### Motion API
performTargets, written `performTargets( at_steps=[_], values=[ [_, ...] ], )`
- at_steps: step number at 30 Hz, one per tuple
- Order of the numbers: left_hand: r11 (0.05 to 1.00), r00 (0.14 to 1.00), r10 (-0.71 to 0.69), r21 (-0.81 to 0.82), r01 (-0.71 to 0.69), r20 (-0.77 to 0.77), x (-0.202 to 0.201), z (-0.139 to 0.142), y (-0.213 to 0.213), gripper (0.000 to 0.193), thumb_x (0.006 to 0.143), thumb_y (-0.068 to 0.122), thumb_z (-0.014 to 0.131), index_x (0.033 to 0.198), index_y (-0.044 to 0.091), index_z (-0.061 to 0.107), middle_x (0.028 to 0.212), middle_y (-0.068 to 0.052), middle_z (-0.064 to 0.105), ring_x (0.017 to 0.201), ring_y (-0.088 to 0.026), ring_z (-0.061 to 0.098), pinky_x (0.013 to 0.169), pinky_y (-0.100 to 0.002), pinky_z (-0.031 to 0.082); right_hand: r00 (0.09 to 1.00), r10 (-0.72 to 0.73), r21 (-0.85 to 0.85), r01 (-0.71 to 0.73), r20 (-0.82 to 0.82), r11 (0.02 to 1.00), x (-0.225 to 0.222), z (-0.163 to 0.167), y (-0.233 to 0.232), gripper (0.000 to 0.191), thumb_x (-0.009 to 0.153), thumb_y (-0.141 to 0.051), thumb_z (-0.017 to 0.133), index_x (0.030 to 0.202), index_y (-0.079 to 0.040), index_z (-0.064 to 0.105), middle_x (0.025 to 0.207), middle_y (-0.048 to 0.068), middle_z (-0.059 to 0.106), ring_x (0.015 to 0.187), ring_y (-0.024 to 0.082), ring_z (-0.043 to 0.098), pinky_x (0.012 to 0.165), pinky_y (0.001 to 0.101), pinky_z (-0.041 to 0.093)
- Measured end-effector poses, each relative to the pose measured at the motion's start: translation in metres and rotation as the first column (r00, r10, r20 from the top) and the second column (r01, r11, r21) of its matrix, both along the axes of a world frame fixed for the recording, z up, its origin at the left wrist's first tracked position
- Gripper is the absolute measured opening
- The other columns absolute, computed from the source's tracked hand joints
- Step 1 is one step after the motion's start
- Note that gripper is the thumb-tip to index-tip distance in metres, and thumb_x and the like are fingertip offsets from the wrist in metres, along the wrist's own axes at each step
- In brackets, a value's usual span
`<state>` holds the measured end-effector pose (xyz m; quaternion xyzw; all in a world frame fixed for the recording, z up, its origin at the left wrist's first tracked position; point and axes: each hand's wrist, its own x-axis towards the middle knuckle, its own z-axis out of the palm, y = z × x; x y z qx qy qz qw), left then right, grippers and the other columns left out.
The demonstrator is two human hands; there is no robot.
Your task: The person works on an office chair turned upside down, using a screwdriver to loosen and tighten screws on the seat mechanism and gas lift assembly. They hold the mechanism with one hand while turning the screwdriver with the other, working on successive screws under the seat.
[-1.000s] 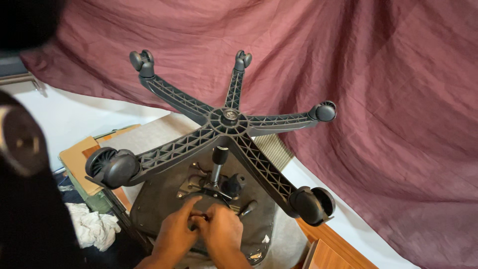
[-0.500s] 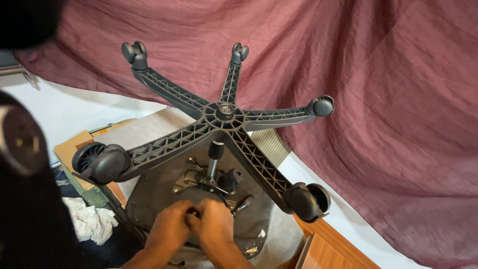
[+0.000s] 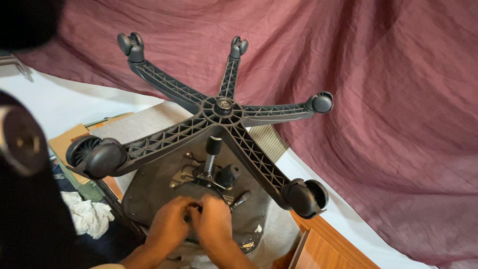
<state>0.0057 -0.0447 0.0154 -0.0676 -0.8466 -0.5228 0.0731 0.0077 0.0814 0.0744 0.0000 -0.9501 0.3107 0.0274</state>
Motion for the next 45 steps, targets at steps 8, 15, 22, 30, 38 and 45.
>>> performTargets(
  at_steps=[8,15,22,30,38,45],
  values=[
    [1.0,0.993,-0.002,-0.005,0.002,0.115,-0.003,0.008,-0.004,0.029,0.079,0.007,0.072,0.107,0.011,0.077,0.097,-0.015,0.079,0.09,-0.03,0.079,0.074,-0.037,0.059,1.0,0.011,0.005,-0.011,-0.005,1.0,0.007,0.008,-0.005,0.03,0.076,-0.028,0.085,0.081,-0.001,0.073,0.082,0.019,0.072,0.079,0.039,0.072,0.071,0.0466,0.055],
    [0.992,0.989,-0.111,0.074,0.104,0.094,-0.002,0.002,-0.005,0.067,0.075,0.004,0.068,0.141,0.013,0.059,0.095,-0.02,0.076,0.088,-0.036,0.077,0.074,-0.039,0.058,1.0,0.029,-0.052,-0.03,-0.009,0.998,0.007,0.005,-0.005,0.017,0.081,-0.011,0.07,0.095,-0.011,0.08,0.089,0.019,0.075,0.086,0.038,0.073,0.079,0.0459,0.057],
    [0.998,0.977,-0.008,-0.066,-0.006,-0.212,0.0,0.005,0.003,0.025,0.079,0.003,0.065,0.103,0.005,0.072,0.098,-0.019,0.076,0.092,-0.04,0.072,0.076,-0.043,0.056,0.989,-0.07,0.188,0.045,0.128,0.981,-0.002,0.012,-0.009,0.026,0.078,-0.032,0.078,0.086,-0.008,0.077,0.088,0.018,0.074,0.089,0.037,0.072,0.08,0.0458,0.056],
    [0.995,0.993,-0.094,0.026,0.092,0.07,-0.003,0.032,-0.003,0.069,0.071,0.004,0.069,0.138,0.015,0.061,0.09,-0.02,0.077,0.084,-0.035,0.077,0.071,-0.04,0.058,0.977,-0.088,0.225,0.043,0.195,0.973,-0.003,0.025,-0.008,0.034,0.077,-0.036,0.083,0.093,-0.007,0.076,0.096,0.018,0.074,0.096,0.035,0.071,0.085,0.0452,0.056],
    [0.997,0.984,-0.067,-0.011,0.07,0.163,-0.006,-0.003,0.0,0.077,0.075,0.009,0.071,0.149,0.015,0.051,0.09,-0.021,0.077,0.085,-0.037,0.075,0.075,-0.043,0.057,0.993,0.035,0.036,-0.039,0.114,0.999,0.0,0.025,-0.008,0.018,0.081,-0.014,0.073,0.097,-0.014,0.081,0.088,0.017,0.075,0.088,0.035,0.072,0.081,0.0437,0.056],
    [0.95,0.904,0.012,-0.286,0.122,0.426,-0.036,-0.084,0.007,0.036,0.083,0.029,0.073,0.109,0.005,0.071,0.103,-0.02,0.076,0.101,-0.038,0.072,0.087,-0.046,0.056,0.996,0.053,-0.01,-0.054,-0.074,0.998,-0.009,0.004,-0.013,0.02,0.079,-0.018,0.08,0.093,-0.005,0.078,0.092,0.02,0.074,0.088,0.038,0.07,0.079,0.0454,0.055]
  ],
)
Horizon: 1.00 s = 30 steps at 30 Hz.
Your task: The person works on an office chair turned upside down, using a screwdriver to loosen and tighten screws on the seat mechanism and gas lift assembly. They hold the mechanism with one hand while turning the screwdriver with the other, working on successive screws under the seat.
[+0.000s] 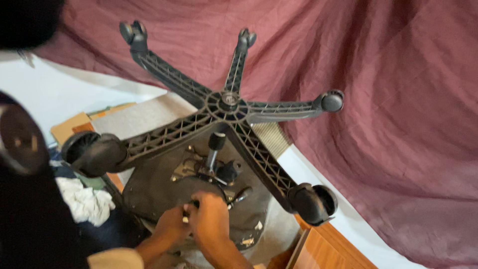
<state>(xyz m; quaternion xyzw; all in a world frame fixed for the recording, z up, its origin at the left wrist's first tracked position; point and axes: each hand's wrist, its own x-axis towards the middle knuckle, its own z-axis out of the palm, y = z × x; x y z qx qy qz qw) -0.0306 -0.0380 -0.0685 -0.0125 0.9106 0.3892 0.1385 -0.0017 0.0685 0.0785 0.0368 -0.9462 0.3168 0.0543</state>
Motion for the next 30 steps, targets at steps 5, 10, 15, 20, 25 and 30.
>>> performTargets(
  at_steps=[5,10,15,20,25,30],
  values=[
    [0.998,0.996,0.012,0.062,-0.017,0.084,-0.009,-0.025,0.001,0.033,0.091,0.036,0.062,0.1,0.007,0.074,0.098,-0.02,0.076,0.1,-0.04,0.071,0.086,-0.049,0.055,1.0,0.026,-0.08,-0.025,0.012,0.996,-0.001,-0.022,0.01,0.015,0.083,-0.011,0.071,0.096,-0.009,0.079,0.098,0.018,0.075,0.09,0.036,0.072,0.081,0.0431,0.056],
    [0.992,0.995,-0.084,-0.092,0.088,0.047,-0.028,-0.028,0.003,0.027,0.093,0.03,0.063,0.094,0.006,0.073,0.095,-0.019,0.075,0.098,-0.04,0.071,0.086,-0.049,0.056,0.984,0.106,-0.092,-0.12,-0.143,0.988,-0.002,-0.037,0.017,0.018,0.081,-0.002,0.069,0.092,-0.009,0.081,0.123,0.021,0.07,0.096,0.041,0.071,0.083,0.0437,0.056],
    [0.995,0.993,-0.079,-0.07,0.073,-0.082,-0.031,-0.037,-0.004,0.017,0.088,0.017,0.066,0.09,0.002,0.074,0.092,-0.022,0.075,0.095,-0.042,0.071,0.084,-0.048,0.056,0.961,0.221,-0.102,-0.24,-0.168,0.965,-0.005,-0.03,0.019,0.02,0.082,0.001,0.067,0.098,-0.007,0.076,0.119,0.024,0.07,0.103,0.042,0.07,0.086,0.044,0.056],
    [0.998,0.998,-0.063,-0.027,0.064,0.019,-0.033,-0.038,-0.008,0.014,0.088,0.012,0.063,0.088,0.001,0.072,0.09,-0.022,0.075,0.091,-0.041,0.072,0.079,-0.047,0.058,0.988,0.145,-0.115,-0.151,-0.058,0.982,-0.018,-0.016,0.012,0.026,0.085,-0.01,0.072,0.11,-0.004,0.071,0.104,0.022,0.073,0.095,0.04,0.07,0.081,0.0455,0.055],
    [1.0,0.999,-0.029,0.012,0.029,0.019,-0.03,-0.035,-0.004,0.022,0.091,0.015,0.057,0.08,0.0,0.07,0.084,-0.022,0.074,0.086,-0.04,0.073,0.077,-0.047,0.057,0.991,-0.023,0.04,0.018,0.13,0.999,-0.025,-0.006,0.002,0.032,0.083,-0.032,0.08,0.09,-0.002,0.071,0.092,0.018,0.073,0.088,0.039,0.07,0.076,0.0454,0.054],
    [0.996,0.988,-0.02,0.084,0.033,-0.154,-0.02,-0.038,-0.001,0.049,0.106,0.024,0.044,0.073,-0.003,0.067,0.079,-0.025,0.072,0.086,-0.043,0.07,0.076,-0.05,0.055,0.969,-0.062,0.142,0.028,0.239,0.99,-0.022,0.007,-0.002,0.037,0.081,-0.04,0.081,0.09,-0.005,0.073,0.084,0.015,0.073,0.083,0.037,0.072,0.075,0.045,0.055]
  ],
)
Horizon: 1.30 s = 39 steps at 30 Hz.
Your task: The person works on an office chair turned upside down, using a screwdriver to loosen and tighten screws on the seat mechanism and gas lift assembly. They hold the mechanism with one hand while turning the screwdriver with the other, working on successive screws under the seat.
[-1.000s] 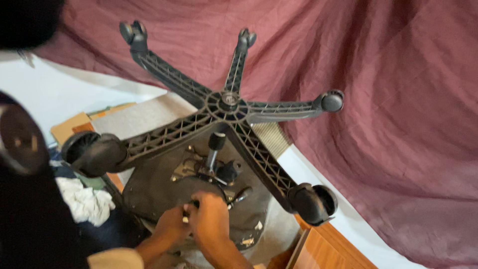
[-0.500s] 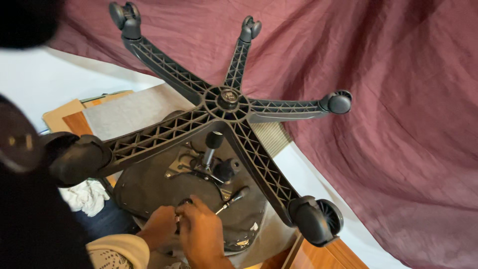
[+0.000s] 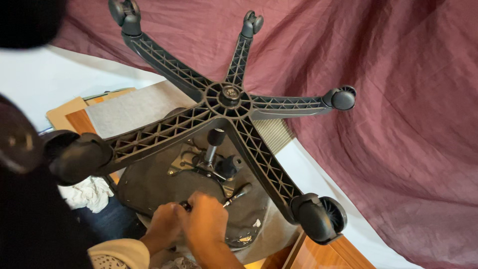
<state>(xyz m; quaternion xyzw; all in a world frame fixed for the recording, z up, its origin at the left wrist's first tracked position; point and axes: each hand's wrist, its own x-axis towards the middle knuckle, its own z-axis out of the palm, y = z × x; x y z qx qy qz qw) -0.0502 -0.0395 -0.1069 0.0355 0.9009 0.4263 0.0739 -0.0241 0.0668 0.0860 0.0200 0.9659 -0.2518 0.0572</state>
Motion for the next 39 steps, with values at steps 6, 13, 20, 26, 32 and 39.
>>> performTargets(
  at_steps=[6,13,20,26,32,39],
  values=[
    [0.993,0.982,0.061,-0.115,-0.04,0.178,-0.004,-0.001,0.0,0.029,0.092,0.029,0.063,0.089,0.002,0.074,0.089,-0.022,0.075,0.089,-0.04,0.074,0.078,-0.049,0.057,0.998,0.016,-0.005,-0.016,-0.062,1.0,0.001,-0.002,0.008,0.032,0.078,-0.033,0.081,0.097,-0.007,0.077,0.088,0.016,0.075,0.086,0.034,0.072,0.079,0.042,0.054],
    [0.998,0.983,0.031,-0.062,-0.02,0.178,0.002,-0.003,-0.006,0.032,0.093,0.032,0.062,0.092,0.002,0.073,0.088,-0.023,0.074,0.089,-0.043,0.071,0.08,-0.049,0.055,0.961,0.091,-0.168,-0.138,-0.26,0.976,0.013,-0.018,0.016,0.033,0.082,-0.01,0.073,0.115,-0.004,0.076,0.104,0.019,0.074,0.095,0.037,0.072,0.085,0.0411,0.054],
    [0.997,0.961,-0.013,-0.064,0.032,0.276,0.004,0.004,-0.006,0.042,0.102,0.033,0.046,0.09,0.001,0.071,0.088,-0.023,0.075,0.085,-0.042,0.074,0.08,-0.05,0.056,0.958,0.049,-0.184,-0.104,-0.282,0.977,0.012,-0.016,0.008,0.031,0.081,-0.023,0.079,0.104,-0.003,0.076,0.104,0.017,0.075,0.093,0.035,0.073,0.083,0.0408,0.056],
    [0.994,0.981,0.054,-0.103,-0.035,0.188,0.009,0.009,0.005,0.04,0.096,0.041,0.056,0.097,0.004,0.073,0.09,-0.024,0.075,0.091,-0.044,0.071,0.083,-0.052,0.055,0.99,-0.111,-0.033,0.108,-0.09,0.994,0.002,-0.009,0.013,0.032,0.081,-0.041,0.078,0.084,-0.009,0.074,0.081,0.013,0.075,0.08,0.035,0.073,0.074,0.045,0.056],
    [0.97,0.974,0.018,-0.239,0.037,0.225,0.001,0.003,0.009,0.038,0.096,0.035,0.058,0.095,0.001,0.074,0.095,-0.024,0.074,0.095,-0.042,0.073,0.085,-0.05,0.058,0.992,-0.017,0.041,0.022,-0.125,0.999,-0.003,-0.028,0.016,0.03,0.086,-0.036,0.074,0.092,-0.007,0.071,0.087,0.018,0.072,0.083,0.04,0.07,0.075,0.0488,0.055],
    [0.986,0.933,-0.04,-0.14,0.096,0.358,0.001,0.009,-0.002,0.044,0.106,0.034,0.041,0.1,0.0,0.07,0.101,-0.023,0.075,0.1,-0.039,0.073,0.09,-0.048,0.055,0.946,0.256,0.017,-0.258,-0.199,0.966,-0.001,-0.061,0.013,0.022,0.082,-0.017,0.07,0.102,-0.008,0.072,0.097,0.022,0.07,0.087,0.043,0.07,0.077,0.0487,0.056]
  ],
)
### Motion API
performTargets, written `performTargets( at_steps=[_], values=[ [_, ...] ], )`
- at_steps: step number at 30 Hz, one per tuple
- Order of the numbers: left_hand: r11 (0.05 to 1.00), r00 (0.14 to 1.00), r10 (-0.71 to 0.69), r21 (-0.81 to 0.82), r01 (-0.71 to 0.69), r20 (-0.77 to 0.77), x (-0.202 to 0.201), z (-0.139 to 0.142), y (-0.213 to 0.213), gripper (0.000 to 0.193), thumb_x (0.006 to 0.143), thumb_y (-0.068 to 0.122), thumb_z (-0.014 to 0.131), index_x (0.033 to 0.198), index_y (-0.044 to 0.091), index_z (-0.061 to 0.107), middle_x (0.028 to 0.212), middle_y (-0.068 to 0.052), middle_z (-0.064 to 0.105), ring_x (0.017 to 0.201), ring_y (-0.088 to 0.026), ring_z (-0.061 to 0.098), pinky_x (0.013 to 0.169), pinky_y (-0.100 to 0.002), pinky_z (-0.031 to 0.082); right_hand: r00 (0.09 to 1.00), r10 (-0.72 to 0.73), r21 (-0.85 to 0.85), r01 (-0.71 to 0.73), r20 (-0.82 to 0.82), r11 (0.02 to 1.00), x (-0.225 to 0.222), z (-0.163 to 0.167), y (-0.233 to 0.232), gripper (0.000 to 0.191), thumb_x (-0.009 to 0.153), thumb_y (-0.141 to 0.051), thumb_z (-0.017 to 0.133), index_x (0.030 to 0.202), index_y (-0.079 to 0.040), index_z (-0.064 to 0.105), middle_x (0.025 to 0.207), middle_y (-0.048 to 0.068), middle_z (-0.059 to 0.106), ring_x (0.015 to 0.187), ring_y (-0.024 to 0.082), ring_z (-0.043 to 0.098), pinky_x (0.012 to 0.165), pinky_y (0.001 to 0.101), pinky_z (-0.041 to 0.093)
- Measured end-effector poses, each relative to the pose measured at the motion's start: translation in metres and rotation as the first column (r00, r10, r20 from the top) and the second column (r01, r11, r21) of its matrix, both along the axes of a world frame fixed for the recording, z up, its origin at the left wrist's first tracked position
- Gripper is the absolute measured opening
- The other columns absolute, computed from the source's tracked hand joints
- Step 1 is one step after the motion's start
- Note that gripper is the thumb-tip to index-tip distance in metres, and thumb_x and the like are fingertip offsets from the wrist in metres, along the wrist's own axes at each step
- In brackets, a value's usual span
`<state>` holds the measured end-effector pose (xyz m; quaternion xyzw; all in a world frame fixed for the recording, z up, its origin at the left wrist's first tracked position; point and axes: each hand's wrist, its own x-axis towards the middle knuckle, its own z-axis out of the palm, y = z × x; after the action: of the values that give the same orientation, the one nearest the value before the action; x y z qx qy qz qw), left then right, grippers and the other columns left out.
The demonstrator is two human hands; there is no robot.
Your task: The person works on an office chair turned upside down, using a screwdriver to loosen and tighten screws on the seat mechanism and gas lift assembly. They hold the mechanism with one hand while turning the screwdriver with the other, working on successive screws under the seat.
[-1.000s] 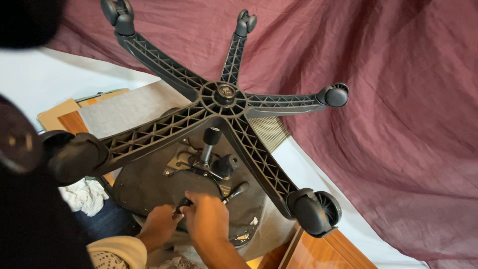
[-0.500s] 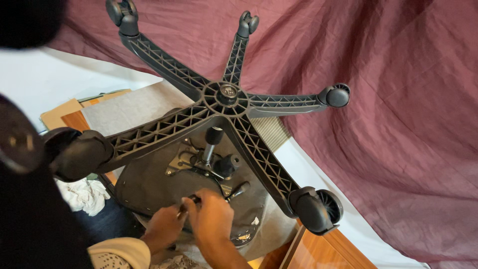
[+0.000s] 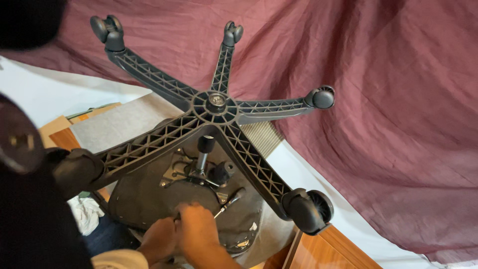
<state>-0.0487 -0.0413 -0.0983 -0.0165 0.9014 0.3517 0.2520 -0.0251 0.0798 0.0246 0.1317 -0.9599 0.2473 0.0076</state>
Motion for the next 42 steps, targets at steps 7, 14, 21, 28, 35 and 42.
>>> performTargets(
  at_steps=[7,14,21,28,35,42],
  values=[
    [0.954,0.964,-0.216,-0.242,0.175,-0.157,0.006,0.011,0.008,0.038,0.097,0.025,0.051,0.131,0.01,0.057,0.116,-0.015,0.071,0.111,-0.034,0.07,0.098,-0.043,0.055,0.938,-0.246,0.315,0.163,0.244,0.935,-0.006,-0.002,-0.006,0.047,0.101,-0.045,0.056,0.102,0.001,0.066,0.098,0.023,0.072,0.095,0.04,0.071,0.083,0.0483,0.057],
    [0.984,0.989,0.038,-0.176,-0.013,0.141,0.005,0.032,0.022,0.033,0.1,0.032,0.055,0.124,0.013,0.068,0.119,-0.01,0.073,0.117,-0.028,0.07,0.103,-0.042,0.055,0.902,-0.35,0.411,0.227,0.253,0.883,-0.002,0.005,0.003,0.05,0.105,-0.047,0.045,0.105,-0.003,0.066,0.097,0.021,0.073,0.094,0.038,0.073,0.082,0.0481,0.057],
    [0.94,0.96,-0.277,-0.221,0.259,-0.053,-0.005,0.022,0.019,0.033,0.099,0.033,0.057,0.118,0.008,0.067,0.115,-0.013,0.071,0.111,-0.029,0.07,0.097,-0.04,0.055,0.955,-0.15,0.182,0.105,0.255,0.978,-0.006,-0.008,0.008,0.044,0.091,-0.039,0.068,0.115,-0.004,0.057,0.097,0.022,0.072,0.093,0.042,0.07,0.081,0.0513,0.055],
    [0.834,0.828,-0.528,-0.301,0.463,-0.19,-0.01,0.022,0.006,0.03,0.096,0.033,0.061,0.112,0.008,0.068,0.112,-0.013,0.07,0.107,-0.028,0.07,0.092,-0.041,0.054,0.972,-0.078,0.241,0.024,0.22,0.97,-0.006,-0.03,-0.012,0.044,0.095,-0.039,0.068,0.11,0.001,0.056,0.093,0.022,0.073,0.089,0.04,0.073,0.078,0.0484,0.057],
    [0.934,0.885,-0.328,0.029,0.357,-0.331,-0.009,0.024,-0.004,0.031,0.095,0.03,0.058,0.114,0.006,0.065,0.108,-0.014,0.074,0.102,-0.033,0.072,0.089,-0.041,0.057,0.939,-0.304,0.359,0.23,0.164,0.905,-0.006,-0.013,-0.015,0.05,0.102,-0.05,0.053,0.101,-0.002,0.063,0.093,0.019,0.073,0.089,0.037,0.074,0.078,0.0451,0.058],
    [0.963,0.918,-0.215,0.083,0.256,-0.332,-0.008,0.031,0.003,0.047,0.097,0.03,0.055,0.133,0.0,0.049,0.118,-0.016,0.07,0.108,-0.036,0.07,0.092,-0.043,0.056,0.909,-0.339,0.309,0.259,0.242,0.915,-0.007,0.003,-0.016,0.048,0.101,-0.048,0.053,0.11,-0.002,0.061,0.104,0.022,0.071,0.098,0.04,0.071,0.083,0.048,0.057]
  ],
)
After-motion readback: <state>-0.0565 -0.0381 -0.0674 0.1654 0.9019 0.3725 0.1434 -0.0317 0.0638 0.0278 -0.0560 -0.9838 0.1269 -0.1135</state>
